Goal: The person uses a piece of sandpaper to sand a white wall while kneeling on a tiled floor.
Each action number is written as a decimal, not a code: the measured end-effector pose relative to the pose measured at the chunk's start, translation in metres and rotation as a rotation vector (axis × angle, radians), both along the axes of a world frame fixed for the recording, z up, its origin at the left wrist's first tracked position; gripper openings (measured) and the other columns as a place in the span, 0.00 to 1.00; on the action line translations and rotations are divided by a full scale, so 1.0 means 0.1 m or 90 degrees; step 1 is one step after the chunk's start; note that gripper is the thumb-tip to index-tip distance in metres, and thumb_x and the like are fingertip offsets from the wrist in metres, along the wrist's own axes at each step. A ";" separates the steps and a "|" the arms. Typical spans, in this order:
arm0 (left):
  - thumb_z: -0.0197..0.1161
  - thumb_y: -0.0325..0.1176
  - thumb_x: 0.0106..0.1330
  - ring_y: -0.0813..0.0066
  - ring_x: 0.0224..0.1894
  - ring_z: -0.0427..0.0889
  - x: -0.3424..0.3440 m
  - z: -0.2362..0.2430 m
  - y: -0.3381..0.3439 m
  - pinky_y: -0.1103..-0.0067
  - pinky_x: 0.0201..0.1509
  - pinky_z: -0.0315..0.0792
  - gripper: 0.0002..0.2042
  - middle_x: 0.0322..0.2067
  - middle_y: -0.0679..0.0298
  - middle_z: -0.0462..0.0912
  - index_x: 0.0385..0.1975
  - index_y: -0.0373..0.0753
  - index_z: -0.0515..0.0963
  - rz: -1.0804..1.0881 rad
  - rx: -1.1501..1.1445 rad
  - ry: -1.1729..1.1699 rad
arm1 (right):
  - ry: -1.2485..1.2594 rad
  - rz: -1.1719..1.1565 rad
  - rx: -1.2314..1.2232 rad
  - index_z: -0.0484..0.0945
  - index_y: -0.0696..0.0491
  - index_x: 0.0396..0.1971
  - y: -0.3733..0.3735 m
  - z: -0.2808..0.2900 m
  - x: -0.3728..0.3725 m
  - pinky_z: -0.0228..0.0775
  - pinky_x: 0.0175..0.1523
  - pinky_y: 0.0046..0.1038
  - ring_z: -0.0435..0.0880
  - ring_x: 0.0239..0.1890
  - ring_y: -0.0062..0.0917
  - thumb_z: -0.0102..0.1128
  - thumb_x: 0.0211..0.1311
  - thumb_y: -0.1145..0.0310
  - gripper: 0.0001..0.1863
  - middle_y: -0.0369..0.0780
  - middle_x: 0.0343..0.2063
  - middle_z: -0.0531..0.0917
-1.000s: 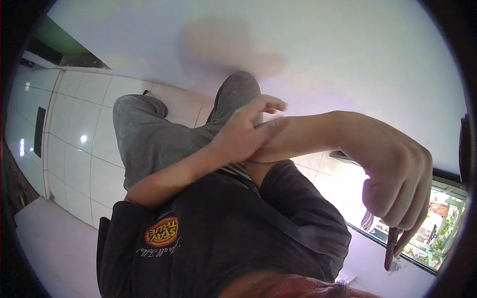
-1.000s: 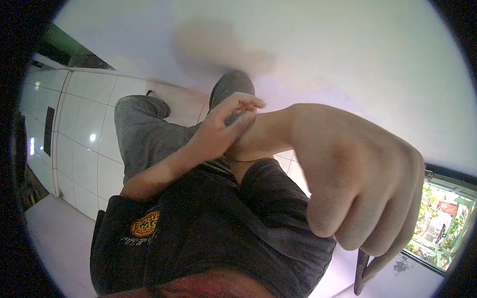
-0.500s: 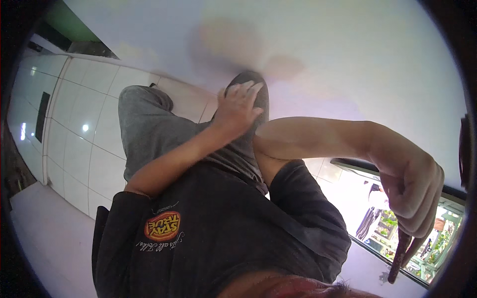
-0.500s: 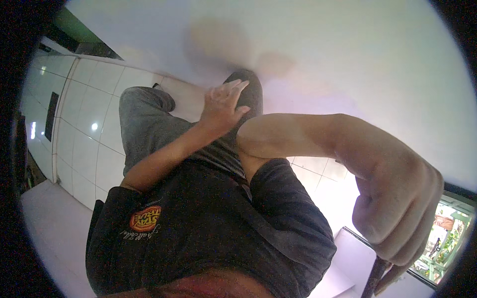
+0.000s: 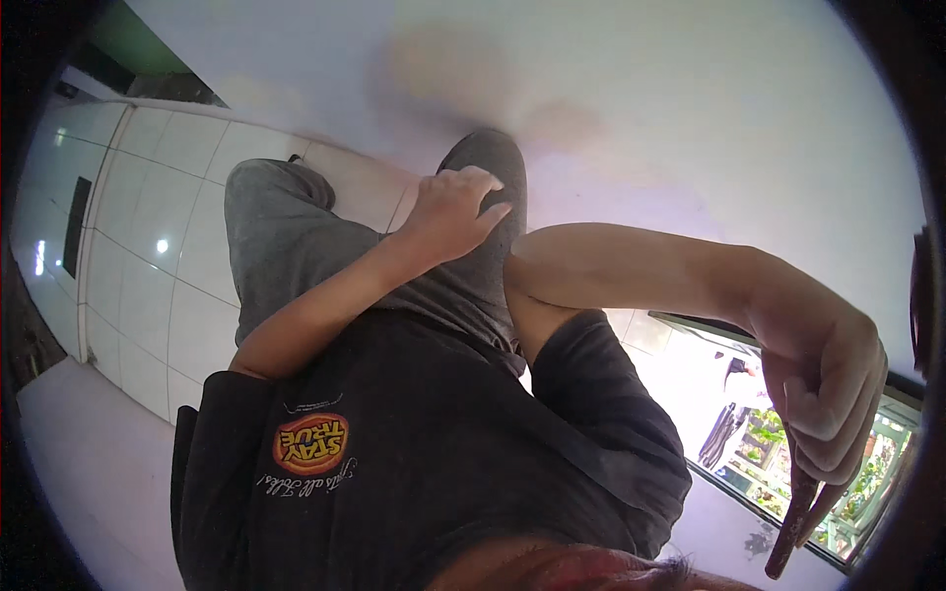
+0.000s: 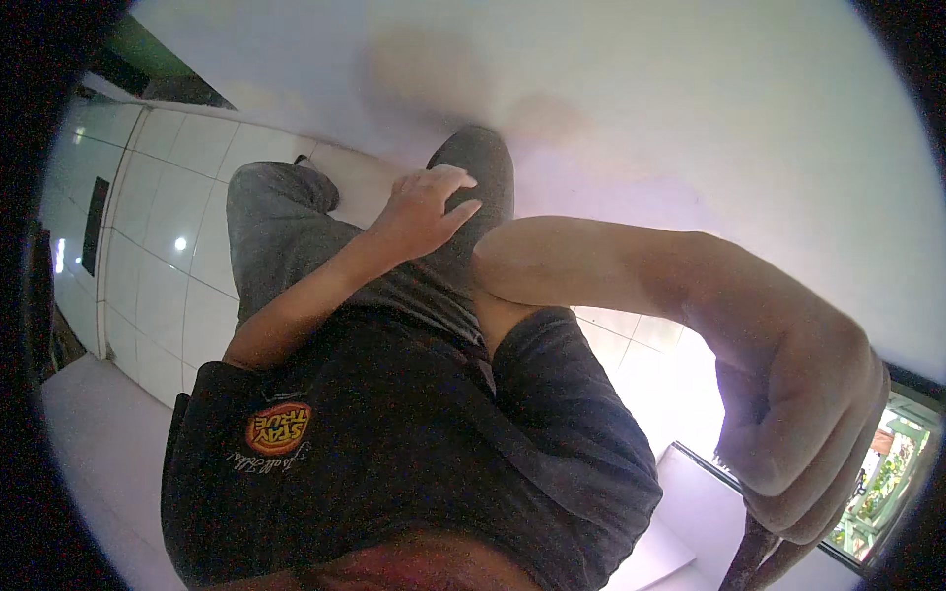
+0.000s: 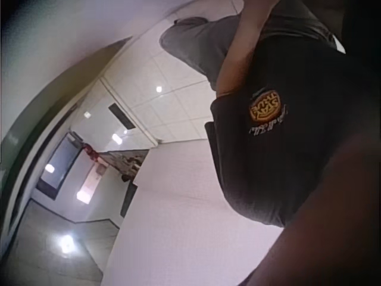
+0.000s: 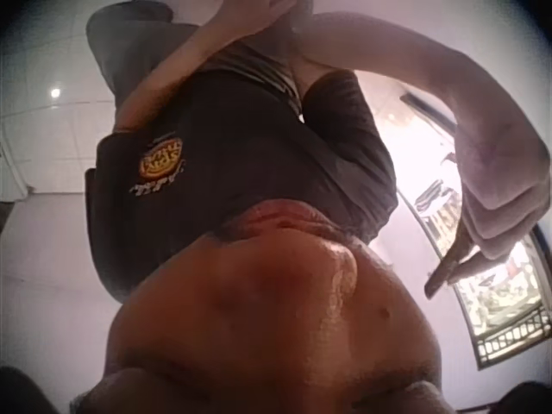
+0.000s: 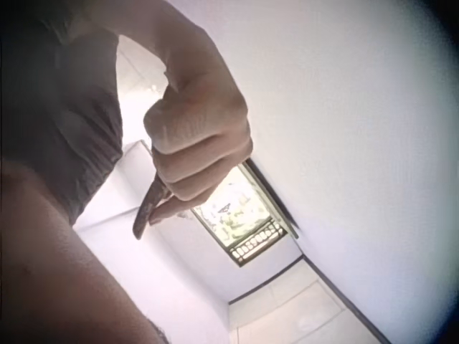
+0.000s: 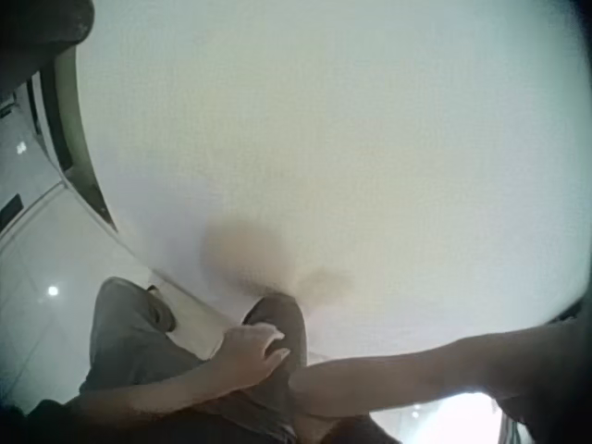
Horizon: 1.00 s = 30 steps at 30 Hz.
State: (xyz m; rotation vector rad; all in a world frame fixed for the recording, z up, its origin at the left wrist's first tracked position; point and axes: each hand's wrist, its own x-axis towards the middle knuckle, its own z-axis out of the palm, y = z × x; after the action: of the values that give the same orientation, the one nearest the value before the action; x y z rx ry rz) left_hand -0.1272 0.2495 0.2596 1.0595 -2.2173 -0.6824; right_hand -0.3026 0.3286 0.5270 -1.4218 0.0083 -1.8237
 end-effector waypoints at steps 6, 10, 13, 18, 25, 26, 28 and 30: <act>0.58 0.29 0.68 0.53 0.55 0.78 -0.02 1.27 0.22 0.63 0.62 0.68 0.10 0.49 0.55 0.82 0.47 0.39 0.79 -0.155 0.113 0.326 | -0.005 -0.002 -0.015 0.80 0.47 0.29 0.10 0.15 -0.17 0.46 0.19 0.17 0.56 0.13 0.11 0.52 0.70 0.72 0.10 0.25 0.13 0.63; 0.58 0.27 0.66 0.54 0.55 0.79 -0.05 1.24 0.13 0.63 0.62 0.68 0.11 0.49 0.55 0.82 0.47 0.36 0.77 -0.065 0.005 0.341 | 0.010 -0.003 -0.011 0.80 0.47 0.28 0.04 0.15 -0.16 0.46 0.19 0.17 0.57 0.13 0.11 0.52 0.70 0.72 0.10 0.25 0.13 0.63; 0.61 0.28 0.65 0.57 0.59 0.76 -0.24 0.10 0.12 0.60 0.63 0.66 0.15 0.54 0.54 0.78 0.52 0.36 0.76 0.012 -0.011 0.043 | 0.003 0.012 -0.014 0.80 0.47 0.28 0.01 0.15 -0.14 0.46 0.19 0.17 0.57 0.13 0.11 0.52 0.70 0.72 0.10 0.25 0.13 0.63; 0.66 0.33 0.64 0.60 0.62 0.73 -0.16 -0.15 0.09 0.57 0.65 0.64 0.18 0.58 0.55 0.75 0.53 0.38 0.76 -0.012 -0.011 -0.028 | 0.000 0.017 -0.019 0.80 0.47 0.28 0.05 0.17 -0.18 0.46 0.19 0.17 0.57 0.12 0.11 0.52 0.70 0.72 0.10 0.25 0.12 0.63; 0.61 0.38 0.69 0.57 0.56 0.77 -0.24 1.37 0.00 0.66 0.62 0.67 0.11 0.46 0.58 0.82 0.45 0.39 0.79 -0.135 0.068 0.416 | 0.006 0.006 -0.012 0.80 0.47 0.27 0.07 0.20 -0.26 0.46 0.19 0.18 0.57 0.12 0.11 0.52 0.70 0.72 0.11 0.25 0.12 0.63; 0.61 0.38 0.69 0.58 0.56 0.77 -0.29 1.24 0.02 0.65 0.62 0.66 0.12 0.46 0.58 0.82 0.45 0.39 0.79 -0.106 0.087 0.368 | 0.012 0.000 -0.009 0.80 0.47 0.27 0.07 0.20 -0.26 0.46 0.19 0.18 0.57 0.12 0.11 0.51 0.70 0.72 0.11 0.25 0.12 0.63; 0.61 0.40 0.69 0.58 0.56 0.76 -0.35 0.68 0.06 0.64 0.62 0.65 0.12 0.48 0.59 0.81 0.46 0.40 0.79 -0.035 0.108 0.263 | 0.009 0.009 -0.017 0.80 0.47 0.27 0.04 0.16 -0.23 0.46 0.19 0.18 0.57 0.12 0.11 0.51 0.70 0.72 0.11 0.25 0.12 0.63; 0.62 0.40 0.67 0.59 0.57 0.75 -0.28 0.23 0.09 0.63 0.62 0.64 0.14 0.50 0.59 0.80 0.47 0.41 0.78 -0.009 -0.078 0.032 | 0.001 0.020 -0.026 0.80 0.47 0.27 0.05 0.15 -0.21 0.46 0.19 0.18 0.57 0.12 0.11 0.51 0.70 0.72 0.11 0.25 0.12 0.62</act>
State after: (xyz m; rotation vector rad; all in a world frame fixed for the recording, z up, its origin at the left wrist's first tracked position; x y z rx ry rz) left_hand -0.1556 0.2582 0.2826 0.9568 -2.1959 -0.5657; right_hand -0.3234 0.3339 0.5424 -1.4435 -0.0505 -1.8062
